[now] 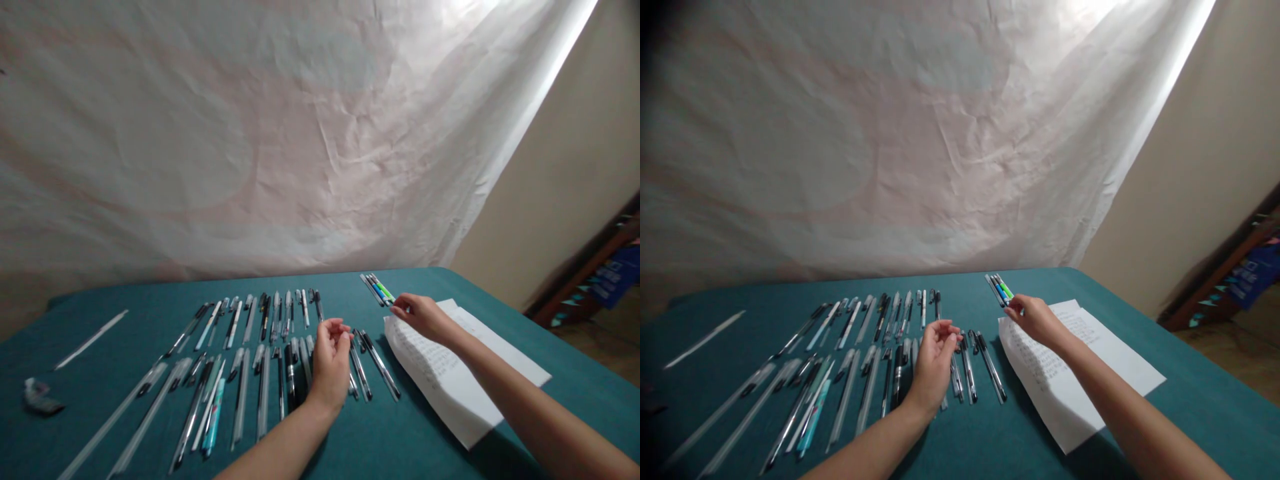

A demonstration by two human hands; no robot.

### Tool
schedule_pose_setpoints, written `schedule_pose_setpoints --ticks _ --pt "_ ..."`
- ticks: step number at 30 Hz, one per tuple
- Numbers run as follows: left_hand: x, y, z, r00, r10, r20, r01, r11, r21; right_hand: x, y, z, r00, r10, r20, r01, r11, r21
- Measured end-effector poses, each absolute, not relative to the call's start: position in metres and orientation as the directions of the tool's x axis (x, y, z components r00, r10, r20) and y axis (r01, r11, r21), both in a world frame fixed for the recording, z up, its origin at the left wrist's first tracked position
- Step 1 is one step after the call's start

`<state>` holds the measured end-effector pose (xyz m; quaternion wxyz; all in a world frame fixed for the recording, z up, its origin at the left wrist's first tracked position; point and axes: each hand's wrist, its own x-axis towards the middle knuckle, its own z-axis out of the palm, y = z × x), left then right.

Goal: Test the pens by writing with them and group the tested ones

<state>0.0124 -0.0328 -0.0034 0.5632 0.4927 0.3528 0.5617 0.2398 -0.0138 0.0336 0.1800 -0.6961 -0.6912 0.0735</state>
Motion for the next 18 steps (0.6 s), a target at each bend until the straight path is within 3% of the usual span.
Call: schedule_pose_setpoints --ticks 6,18 --pt "0.013 -0.035 -0.005 0.134 0.975 0.177 -0.260 -0.138 0.956 0.182 -0.053 0.013 -0.083 0.996 -0.017 0.884 0.065 -0.464" --pt "0.014 -0.041 0.004 0.184 0.970 0.159 -0.248 -0.110 0.962 0.172 -0.054 -0.011 -0.027 0.999 0.043 0.940 0.040 -0.339"
